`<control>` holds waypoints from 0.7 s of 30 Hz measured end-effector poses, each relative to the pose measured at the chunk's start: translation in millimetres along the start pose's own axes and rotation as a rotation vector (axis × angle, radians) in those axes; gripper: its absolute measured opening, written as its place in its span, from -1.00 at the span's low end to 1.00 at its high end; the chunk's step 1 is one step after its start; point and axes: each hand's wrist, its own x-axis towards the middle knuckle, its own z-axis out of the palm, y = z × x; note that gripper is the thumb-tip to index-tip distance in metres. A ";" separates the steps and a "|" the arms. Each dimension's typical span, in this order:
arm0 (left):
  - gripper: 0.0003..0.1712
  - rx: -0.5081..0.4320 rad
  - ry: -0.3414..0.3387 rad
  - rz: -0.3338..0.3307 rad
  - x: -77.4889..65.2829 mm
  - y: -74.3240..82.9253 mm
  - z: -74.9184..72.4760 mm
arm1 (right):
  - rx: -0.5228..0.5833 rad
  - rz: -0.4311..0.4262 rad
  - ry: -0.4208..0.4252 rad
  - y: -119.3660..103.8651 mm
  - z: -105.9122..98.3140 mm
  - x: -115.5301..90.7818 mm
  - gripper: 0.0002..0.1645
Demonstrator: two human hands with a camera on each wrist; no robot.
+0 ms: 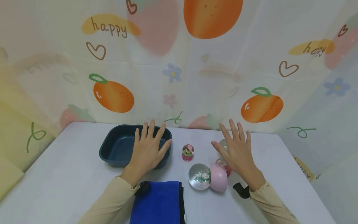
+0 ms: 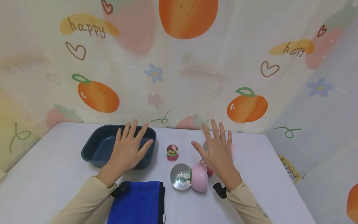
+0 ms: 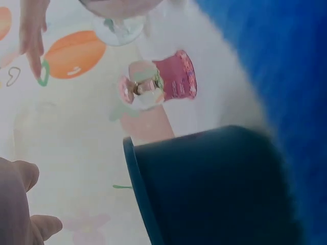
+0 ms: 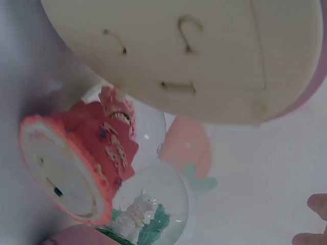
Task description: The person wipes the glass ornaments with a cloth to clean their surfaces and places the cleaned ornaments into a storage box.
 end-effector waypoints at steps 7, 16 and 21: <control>-0.21 -0.021 0.000 -0.009 -12.6 0.8 0.8 | 0.011 -0.028 0.008 -2.9 1.1 -12.5 -0.16; -0.26 -0.030 0.026 0.019 -31.5 4.5 1.9 | 0.016 -0.048 0.018 -4.5 5.1 -26.5 -0.21; -0.25 -0.033 0.012 0.032 -41.5 6.6 -0.3 | 0.031 -0.064 0.029 -4.4 6.1 -34.1 -0.21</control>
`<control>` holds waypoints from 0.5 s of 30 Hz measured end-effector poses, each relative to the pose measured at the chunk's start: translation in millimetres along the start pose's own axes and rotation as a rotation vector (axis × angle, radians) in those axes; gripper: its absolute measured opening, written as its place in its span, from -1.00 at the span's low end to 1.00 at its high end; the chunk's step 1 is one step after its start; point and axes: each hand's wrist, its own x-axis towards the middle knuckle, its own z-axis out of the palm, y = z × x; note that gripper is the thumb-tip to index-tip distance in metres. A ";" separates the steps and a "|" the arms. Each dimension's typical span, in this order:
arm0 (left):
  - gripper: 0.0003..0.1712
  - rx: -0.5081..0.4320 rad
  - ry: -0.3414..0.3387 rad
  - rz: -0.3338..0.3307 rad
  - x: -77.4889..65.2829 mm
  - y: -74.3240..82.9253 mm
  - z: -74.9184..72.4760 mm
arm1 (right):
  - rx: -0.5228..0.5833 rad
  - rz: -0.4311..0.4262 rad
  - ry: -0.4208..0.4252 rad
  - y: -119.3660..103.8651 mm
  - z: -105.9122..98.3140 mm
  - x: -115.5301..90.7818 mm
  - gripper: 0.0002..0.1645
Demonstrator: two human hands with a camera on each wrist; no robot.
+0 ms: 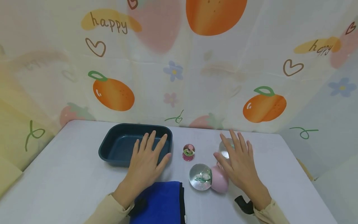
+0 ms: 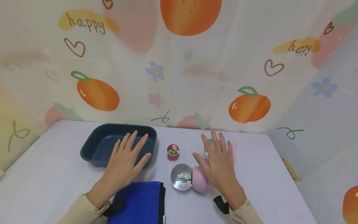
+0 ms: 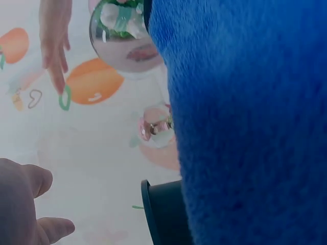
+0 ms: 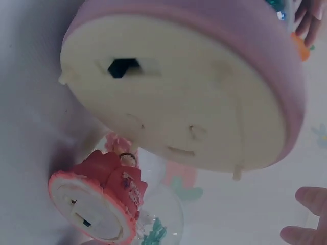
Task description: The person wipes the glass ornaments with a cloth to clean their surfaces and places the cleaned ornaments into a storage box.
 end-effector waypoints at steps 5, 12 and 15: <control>-0.25 0.003 0.000 0.009 -8.3 2.8 -0.5 | 0.032 -0.012 0.026 -0.6 1.3 -8.7 -0.22; -0.26 0.010 -0.005 0.044 -22.0 6.8 -1.1 | 0.104 -0.062 0.001 -2.0 3.0 -19.4 -0.24; -0.29 -0.010 -0.023 0.055 -28.1 9.5 -3.6 | 0.146 -0.082 -0.024 -1.2 3.2 -23.8 -0.26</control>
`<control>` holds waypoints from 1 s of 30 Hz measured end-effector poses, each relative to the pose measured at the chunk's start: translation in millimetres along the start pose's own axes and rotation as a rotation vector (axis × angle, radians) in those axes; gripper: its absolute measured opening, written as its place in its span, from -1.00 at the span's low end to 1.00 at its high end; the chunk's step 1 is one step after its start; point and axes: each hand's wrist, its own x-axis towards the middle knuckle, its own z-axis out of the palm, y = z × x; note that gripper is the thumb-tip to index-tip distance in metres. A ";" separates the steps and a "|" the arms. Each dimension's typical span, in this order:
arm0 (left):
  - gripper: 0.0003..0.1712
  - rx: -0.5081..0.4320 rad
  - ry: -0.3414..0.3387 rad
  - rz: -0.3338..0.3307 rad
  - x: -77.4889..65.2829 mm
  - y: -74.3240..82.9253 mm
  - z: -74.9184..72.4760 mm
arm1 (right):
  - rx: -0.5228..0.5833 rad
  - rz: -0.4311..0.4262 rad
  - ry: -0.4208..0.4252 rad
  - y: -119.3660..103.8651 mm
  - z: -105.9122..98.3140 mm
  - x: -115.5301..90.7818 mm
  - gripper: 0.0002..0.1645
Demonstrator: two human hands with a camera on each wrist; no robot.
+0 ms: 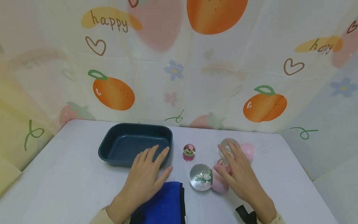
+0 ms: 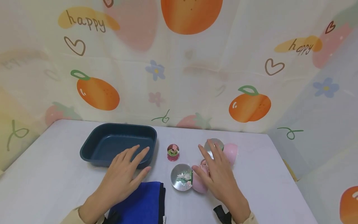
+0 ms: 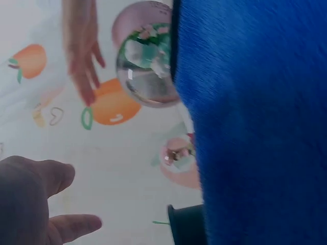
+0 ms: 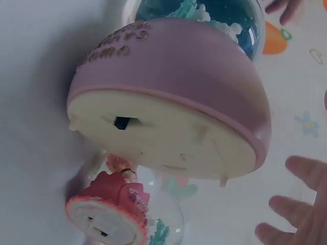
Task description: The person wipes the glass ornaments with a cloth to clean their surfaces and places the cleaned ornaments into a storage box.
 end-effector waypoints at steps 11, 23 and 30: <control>-0.39 -0.126 -0.172 0.038 -10.7 5.0 -10.4 | 0.105 0.017 -0.124 -2.6 1.0 -10.7 -0.27; -0.43 -0.273 -0.429 0.082 -10.1 -2.7 -4.0 | 0.248 0.007 -0.229 3.7 5.5 -14.2 -0.40; -0.42 -0.266 -0.533 0.067 -10.5 -7.8 4.5 | 0.279 -0.032 -0.241 13.0 9.2 -10.7 -0.36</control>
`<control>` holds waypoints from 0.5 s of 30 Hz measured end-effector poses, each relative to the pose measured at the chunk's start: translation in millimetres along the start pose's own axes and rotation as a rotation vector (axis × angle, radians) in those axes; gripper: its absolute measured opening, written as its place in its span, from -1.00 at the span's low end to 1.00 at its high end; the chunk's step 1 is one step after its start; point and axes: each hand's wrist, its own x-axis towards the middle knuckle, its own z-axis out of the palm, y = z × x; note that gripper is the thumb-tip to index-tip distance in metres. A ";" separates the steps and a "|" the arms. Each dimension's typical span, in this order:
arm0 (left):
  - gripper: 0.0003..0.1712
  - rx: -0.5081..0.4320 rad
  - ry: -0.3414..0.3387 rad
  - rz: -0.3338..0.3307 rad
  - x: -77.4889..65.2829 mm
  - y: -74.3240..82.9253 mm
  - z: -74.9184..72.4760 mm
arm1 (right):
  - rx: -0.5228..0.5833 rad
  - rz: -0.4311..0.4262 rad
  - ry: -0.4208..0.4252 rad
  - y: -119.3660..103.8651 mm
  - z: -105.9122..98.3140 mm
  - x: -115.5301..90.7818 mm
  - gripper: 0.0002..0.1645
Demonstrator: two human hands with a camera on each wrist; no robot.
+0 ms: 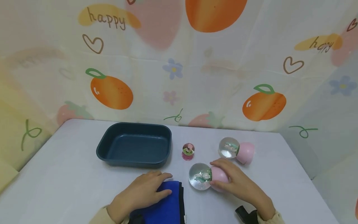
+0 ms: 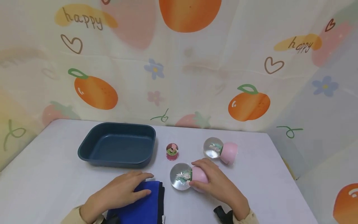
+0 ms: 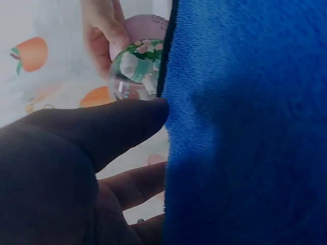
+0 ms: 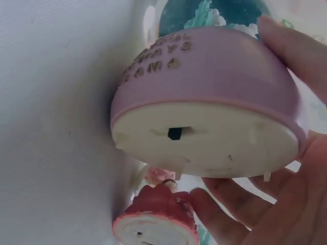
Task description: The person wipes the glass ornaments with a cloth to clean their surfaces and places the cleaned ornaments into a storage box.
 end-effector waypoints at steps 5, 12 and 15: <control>-0.43 0.027 -0.001 0.004 -1.4 -3.3 0.9 | -0.021 -0.027 -0.002 0.3 2.8 1.7 -0.24; -0.48 0.024 -0.015 -0.003 -2.1 -4.9 -0.9 | -0.077 -0.035 -0.012 -0.8 7.1 4.2 -0.12; -0.47 0.021 -0.030 -0.002 -2.4 -6.7 -3.2 | -0.091 -0.053 -0.004 0.3 8.6 4.9 -0.15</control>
